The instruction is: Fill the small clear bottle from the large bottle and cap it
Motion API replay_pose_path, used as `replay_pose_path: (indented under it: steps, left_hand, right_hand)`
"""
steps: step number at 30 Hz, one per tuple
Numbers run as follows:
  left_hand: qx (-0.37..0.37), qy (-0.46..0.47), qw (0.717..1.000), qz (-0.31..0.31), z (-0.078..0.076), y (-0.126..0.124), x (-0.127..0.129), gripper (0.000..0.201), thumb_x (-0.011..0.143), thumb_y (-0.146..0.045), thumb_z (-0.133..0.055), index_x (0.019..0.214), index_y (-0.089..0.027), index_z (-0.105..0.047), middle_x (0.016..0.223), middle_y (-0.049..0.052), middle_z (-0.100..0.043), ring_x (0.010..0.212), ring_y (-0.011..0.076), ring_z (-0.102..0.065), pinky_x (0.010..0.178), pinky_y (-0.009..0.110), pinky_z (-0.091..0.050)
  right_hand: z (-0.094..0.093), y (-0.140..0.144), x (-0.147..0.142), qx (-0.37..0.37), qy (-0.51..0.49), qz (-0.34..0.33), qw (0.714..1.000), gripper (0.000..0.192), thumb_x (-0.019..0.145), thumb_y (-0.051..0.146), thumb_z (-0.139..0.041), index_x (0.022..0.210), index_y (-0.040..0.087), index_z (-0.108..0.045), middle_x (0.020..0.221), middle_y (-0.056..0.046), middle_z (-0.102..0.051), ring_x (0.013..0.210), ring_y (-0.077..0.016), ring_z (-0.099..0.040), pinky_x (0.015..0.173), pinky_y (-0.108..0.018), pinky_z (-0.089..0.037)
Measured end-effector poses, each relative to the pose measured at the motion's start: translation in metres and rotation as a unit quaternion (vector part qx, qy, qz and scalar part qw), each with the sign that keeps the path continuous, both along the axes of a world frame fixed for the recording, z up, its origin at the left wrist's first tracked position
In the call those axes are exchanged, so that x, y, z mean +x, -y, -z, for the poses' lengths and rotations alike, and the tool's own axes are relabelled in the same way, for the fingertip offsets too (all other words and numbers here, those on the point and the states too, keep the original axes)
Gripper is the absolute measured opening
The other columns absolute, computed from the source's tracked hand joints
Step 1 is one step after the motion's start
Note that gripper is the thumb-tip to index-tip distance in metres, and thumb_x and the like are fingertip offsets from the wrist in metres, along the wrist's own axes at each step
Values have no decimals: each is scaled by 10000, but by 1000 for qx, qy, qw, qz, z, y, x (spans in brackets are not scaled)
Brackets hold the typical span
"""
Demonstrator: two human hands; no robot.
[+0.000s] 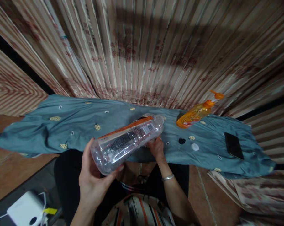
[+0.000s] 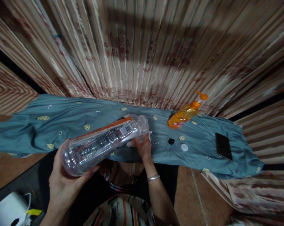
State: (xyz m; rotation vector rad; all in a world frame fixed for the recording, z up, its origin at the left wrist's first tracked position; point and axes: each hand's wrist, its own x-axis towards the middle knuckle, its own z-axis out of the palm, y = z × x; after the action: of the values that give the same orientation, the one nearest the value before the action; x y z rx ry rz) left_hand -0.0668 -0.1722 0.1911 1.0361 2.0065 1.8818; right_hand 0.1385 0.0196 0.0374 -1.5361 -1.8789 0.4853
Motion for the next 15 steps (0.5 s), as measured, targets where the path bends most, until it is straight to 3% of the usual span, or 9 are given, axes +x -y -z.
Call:
replay_pose_path:
  steps: [4,15]
  left_hand:
    - [-17,3,1000,6,-5,1,1,1191,598,-703,-1114,1616,-248,-698,1614,168,-714,1479,405,-737,1261,518,-616]
    - [-11,-10,1000,4,-2,1,-2,1173,593,-683,-1118,1603,-252,-708,1613,166,-713,1474,411,-741,1231,514,-637]
  right_hand:
    - [-5,1,-3,-55,-37,35,997,662,968,388,-788,1537,69,-671,1270,-281,-867,1191,-460,-864,980,-608,-736]
    - [3,0,-2,-36,-47,31,998,654,974,406,-786,1536,92,-665,1293,-274,-874,1204,-452,-868,988,-608,-743]
